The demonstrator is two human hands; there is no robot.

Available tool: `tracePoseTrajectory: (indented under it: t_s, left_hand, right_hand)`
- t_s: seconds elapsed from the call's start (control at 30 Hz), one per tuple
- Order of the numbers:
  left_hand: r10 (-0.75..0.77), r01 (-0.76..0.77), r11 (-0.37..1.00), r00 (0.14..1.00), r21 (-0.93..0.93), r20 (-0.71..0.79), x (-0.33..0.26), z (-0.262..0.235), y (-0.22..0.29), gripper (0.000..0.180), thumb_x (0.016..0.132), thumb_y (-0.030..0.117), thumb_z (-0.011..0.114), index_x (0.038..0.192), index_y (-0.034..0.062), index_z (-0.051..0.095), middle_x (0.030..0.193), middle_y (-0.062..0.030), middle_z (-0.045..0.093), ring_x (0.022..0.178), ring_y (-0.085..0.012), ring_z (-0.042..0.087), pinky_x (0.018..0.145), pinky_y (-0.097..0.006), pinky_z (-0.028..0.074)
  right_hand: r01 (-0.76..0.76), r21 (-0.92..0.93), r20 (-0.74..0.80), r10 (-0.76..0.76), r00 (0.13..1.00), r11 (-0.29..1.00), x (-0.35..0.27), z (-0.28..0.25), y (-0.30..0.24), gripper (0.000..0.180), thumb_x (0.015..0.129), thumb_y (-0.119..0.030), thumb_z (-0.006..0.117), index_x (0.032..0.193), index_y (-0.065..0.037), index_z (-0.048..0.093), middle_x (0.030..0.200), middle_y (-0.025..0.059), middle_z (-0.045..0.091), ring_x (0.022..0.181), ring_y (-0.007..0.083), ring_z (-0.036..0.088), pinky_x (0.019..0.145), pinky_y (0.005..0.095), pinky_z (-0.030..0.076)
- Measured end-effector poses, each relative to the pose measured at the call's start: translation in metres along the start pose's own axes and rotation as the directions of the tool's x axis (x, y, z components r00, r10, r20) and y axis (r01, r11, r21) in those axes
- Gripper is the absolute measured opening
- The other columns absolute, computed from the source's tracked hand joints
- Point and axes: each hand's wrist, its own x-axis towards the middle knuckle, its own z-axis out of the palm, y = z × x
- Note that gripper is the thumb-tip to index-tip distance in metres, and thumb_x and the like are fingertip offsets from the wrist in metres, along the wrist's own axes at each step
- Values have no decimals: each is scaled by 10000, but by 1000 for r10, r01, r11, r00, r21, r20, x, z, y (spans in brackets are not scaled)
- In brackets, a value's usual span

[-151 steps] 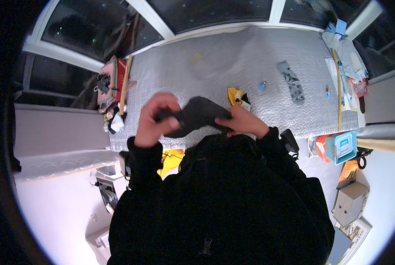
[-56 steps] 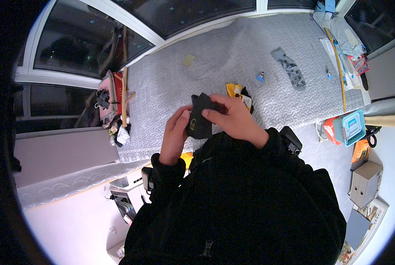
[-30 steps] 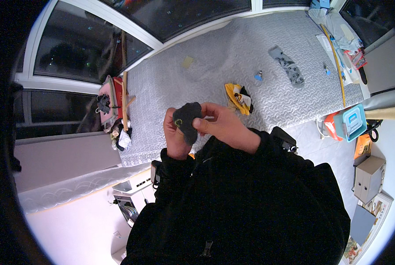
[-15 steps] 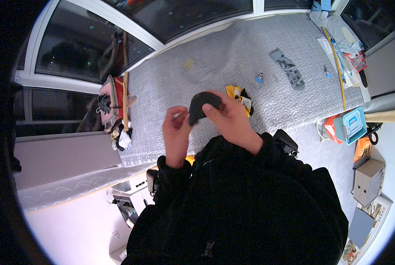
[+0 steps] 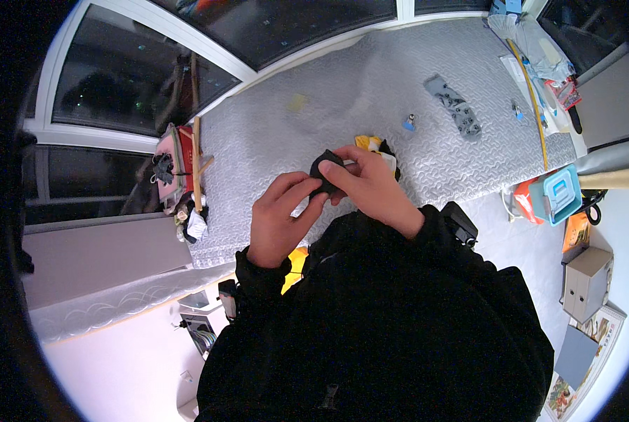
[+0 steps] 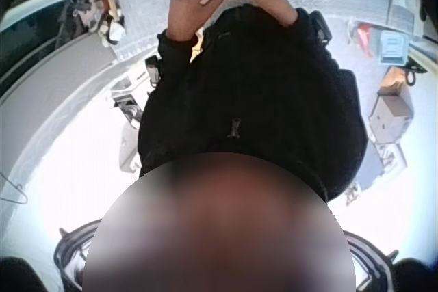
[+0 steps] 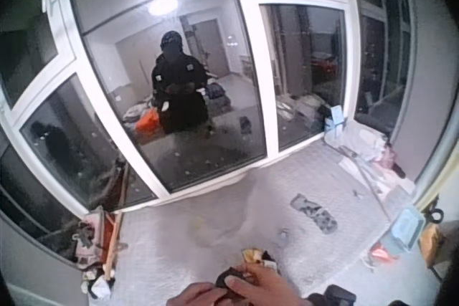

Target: The person assembles a wooden coat rack by inserting several dowels into a central pole. They then handle a pink box, a white cloth, and a black pouch, placing items on a cluttered table.

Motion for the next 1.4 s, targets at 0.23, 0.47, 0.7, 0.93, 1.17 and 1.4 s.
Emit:
tracePoseTrajectory:
  t_s: [0.23, 0.47, 0.7, 0.93, 1.17, 1.4]
  left_hand:
    - [-193, 186, 978, 979, -97, -64, -8, 9, -8, 128, 858, 70, 653, 977, 23, 653, 909, -107, 657, 753, -250, 669, 676, -330, 543]
    - [-548, 510, 532, 816, -675, 185, -15, 6, -20, 195, 988, 149, 491, 1031, -16, 586, 855, -34, 609, 780, -98, 581, 727, -250, 483]
    - [-458, 590, 2, 718, -808, 524, -14, 11, -37, 150, 975, 135, 495, 1051, 21, 556, 858, -33, 599, 793, -116, 601, 726, -246, 484]
    - [-344, 313, 523, 929, -793, 139, -24, 25, -27, 249, 912, -68, 480, 1124, 63, 478, 847, -43, 607, 771, -122, 583, 711, -247, 474]
    - [-146, 184, 868, 982, -462, 116, -22, -3, -16, 249, 846, -102, 509, 1040, 7, 620, 912, -123, 631, 817, -213, 619, 718, -292, 483]
    - [-95, 131, 921, 989, -367, 116, -17, -5, -15, 267, 792, -115, 547, 1010, 18, 626, 991, -144, 615, 850, -266, 618, 733, -307, 493]
  right_hand:
    - [149, -141, 76, -139, 987, 979, -1, 3, 7, 435, 892, -206, 692, 1216, 42, 540, 903, 70, 669, 815, 96, 632, 707, 238, 508]
    - [143, -261, 226, -83, 971, 955, 0, -12, -2, 374, 870, -114, 672, 1208, 17, 580, 889, 43, 661, 789, 81, 595, 697, 244, 485]
    - [264, -446, 668, 121, 735, 855, 4, -27, -15, 247, 906, -132, 619, 1108, 9, 633, 831, 9, 632, 735, 74, 542, 663, 243, 439]
    - [-178, 95, 489, 110, 866, 979, 3, -31, -4, 247, 958, -203, 568, 1130, -34, 622, 881, -7, 617, 769, 78, 544, 651, 231, 417]
    - [110, -70, 327, -81, 941, 991, 6, -26, -1, 231, 981, -190, 525, 1119, -24, 608, 880, -11, 600, 798, 71, 550, 718, 232, 452]
    - [50, -65, 353, -24, 935, 997, 1, -29, -1, 238, 980, -157, 512, 1154, -14, 590, 926, 9, 615, 819, 80, 572, 723, 232, 481]
